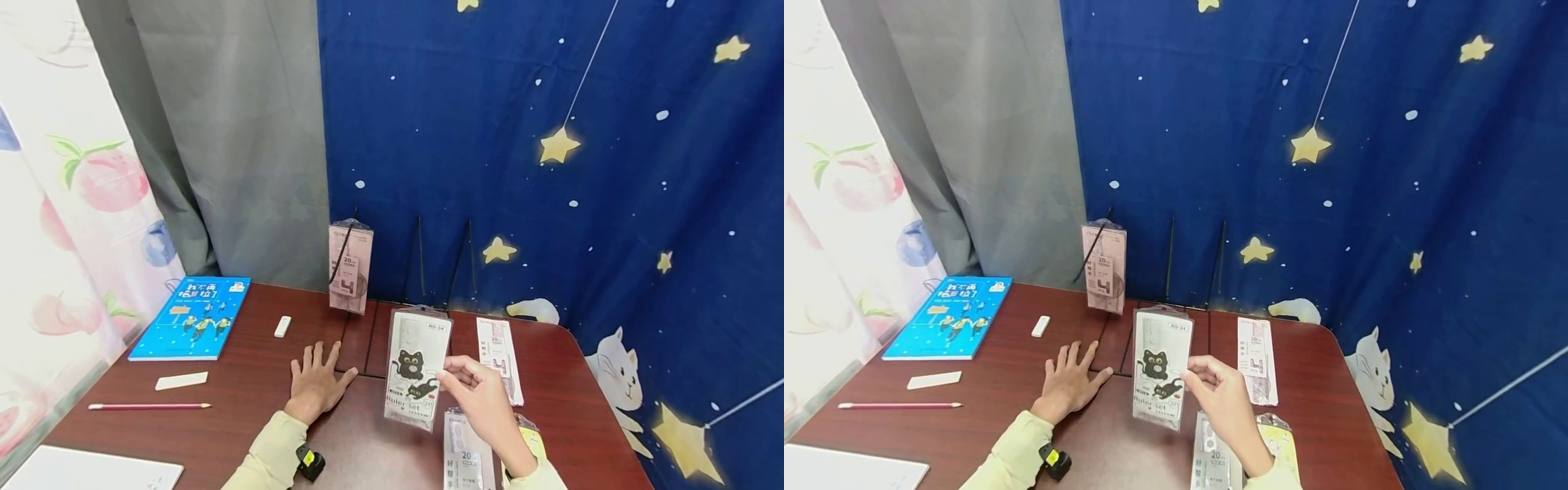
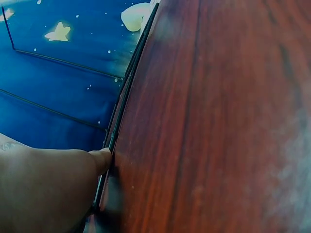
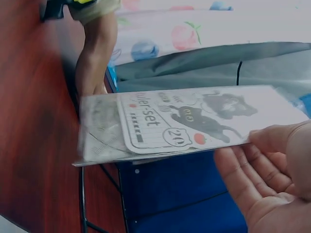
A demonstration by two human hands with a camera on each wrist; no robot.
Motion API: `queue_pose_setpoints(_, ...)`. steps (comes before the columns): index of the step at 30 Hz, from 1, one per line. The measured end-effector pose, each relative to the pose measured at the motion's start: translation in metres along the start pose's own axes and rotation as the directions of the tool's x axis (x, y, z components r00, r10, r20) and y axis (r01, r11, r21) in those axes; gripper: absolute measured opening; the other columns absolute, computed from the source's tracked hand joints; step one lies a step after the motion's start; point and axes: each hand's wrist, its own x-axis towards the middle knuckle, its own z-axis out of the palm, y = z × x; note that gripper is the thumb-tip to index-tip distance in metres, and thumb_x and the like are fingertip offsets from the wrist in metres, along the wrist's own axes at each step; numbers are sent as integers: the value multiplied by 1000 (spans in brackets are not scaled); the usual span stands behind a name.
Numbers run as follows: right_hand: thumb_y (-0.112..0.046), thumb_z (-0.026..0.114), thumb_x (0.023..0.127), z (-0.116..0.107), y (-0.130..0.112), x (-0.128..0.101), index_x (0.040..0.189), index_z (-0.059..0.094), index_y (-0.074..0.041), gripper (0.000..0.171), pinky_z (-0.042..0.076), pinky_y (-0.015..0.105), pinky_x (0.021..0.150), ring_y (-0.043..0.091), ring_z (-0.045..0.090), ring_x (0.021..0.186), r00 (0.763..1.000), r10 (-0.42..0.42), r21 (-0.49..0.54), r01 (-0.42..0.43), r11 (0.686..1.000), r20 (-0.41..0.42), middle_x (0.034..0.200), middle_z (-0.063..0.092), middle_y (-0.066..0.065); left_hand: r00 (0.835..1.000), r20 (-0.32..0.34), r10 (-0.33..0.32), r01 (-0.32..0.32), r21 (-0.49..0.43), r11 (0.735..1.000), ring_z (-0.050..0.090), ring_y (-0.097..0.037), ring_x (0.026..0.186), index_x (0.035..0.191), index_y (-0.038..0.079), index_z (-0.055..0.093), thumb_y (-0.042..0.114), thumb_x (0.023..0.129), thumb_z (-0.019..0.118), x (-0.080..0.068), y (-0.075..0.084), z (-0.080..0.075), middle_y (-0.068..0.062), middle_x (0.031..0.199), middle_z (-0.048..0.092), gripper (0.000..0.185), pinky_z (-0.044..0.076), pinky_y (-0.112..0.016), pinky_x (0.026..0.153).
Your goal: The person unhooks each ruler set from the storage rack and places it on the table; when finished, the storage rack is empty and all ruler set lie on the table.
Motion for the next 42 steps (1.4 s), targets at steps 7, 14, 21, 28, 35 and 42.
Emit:
queue_pose_setpoints(7, -8, 79, 90, -1, -5, -31, 95, 76, -7, 6, 58, 21, 70, 7, 72, 70, 997, 65, -17, -66, 998, -52, 84, 76, 3, 1000, -21, 8, -8, 0, 1000, 28, -47, 151, 160, 13, 38, 57, 102, 53, 1, 1, -4, -27, 160, 35, 75, 22, -72, 117)
queue_pose_setpoints(14, -8, 79, 89, 2, 2, -51, 99, 75, -4, 12, 55, 24, 66, 8, 69, 66, 985, 172, 17, -171, 985, -22, 82, 73, 3, 1000, -18, 8, -8, 7, 1000, 27, -49, 152, 161, 12, 37, 56, 103, 52, 2, -1, -2, -28, 162, 34, 74, 22, -72, 117)
queue_pose_setpoints(21, -7, 75, 92, 6, 12, -62, 108, 70, 9, 23, 61, 27, 69, 7, 71, 67, 967, 238, 66, -245, 967, 95, 89, 75, 9, 1000, -24, 6, -6, 26, 1000, 31, -47, 151, 159, 12, 41, 56, 102, 53, -1, 2, -11, -27, 160, 37, 73, 25, -72, 115)
queue_pose_setpoints(28, -8, 73, 93, 11, 27, -67, 112, 67, 15, 31, 61, 25, 69, 5, 70, 67, 943, 268, 88, -289, 953, 196, 89, 74, 7, 999, -37, 19, -19, -2, 1000, 27, -49, 151, 161, 12, 38, 58, 102, 52, 3, -1, -2, -29, 161, 33, 75, 22, -73, 117)
queue_pose_setpoints(35, -7, 75, 91, 14, 50, -68, 109, 68, 14, 29, 61, 25, 64, 8, 69, 66, 918, 328, 29, -343, 939, 224, 86, 74, 9, 1000, -25, 8, -8, -7, 1000, 28, -48, 151, 159, 12, 40, 55, 102, 54, 1, 2, -5, -27, 161, 34, 73, 22, -72, 117)
queue_pose_setpoints(42, -3, 73, 88, 13, 67, -69, 104, 71, 13, 22, 58, 24, 54, 7, 66, 54, 896, 367, -54, -365, 929, 250, 74, 73, 4, 1000, -22, 9, -8, 13, 1000, 27, -49, 152, 161, 13, 37, 59, 103, 50, 0, -1, 4, -28, 162, 33, 75, 22, -72, 118)
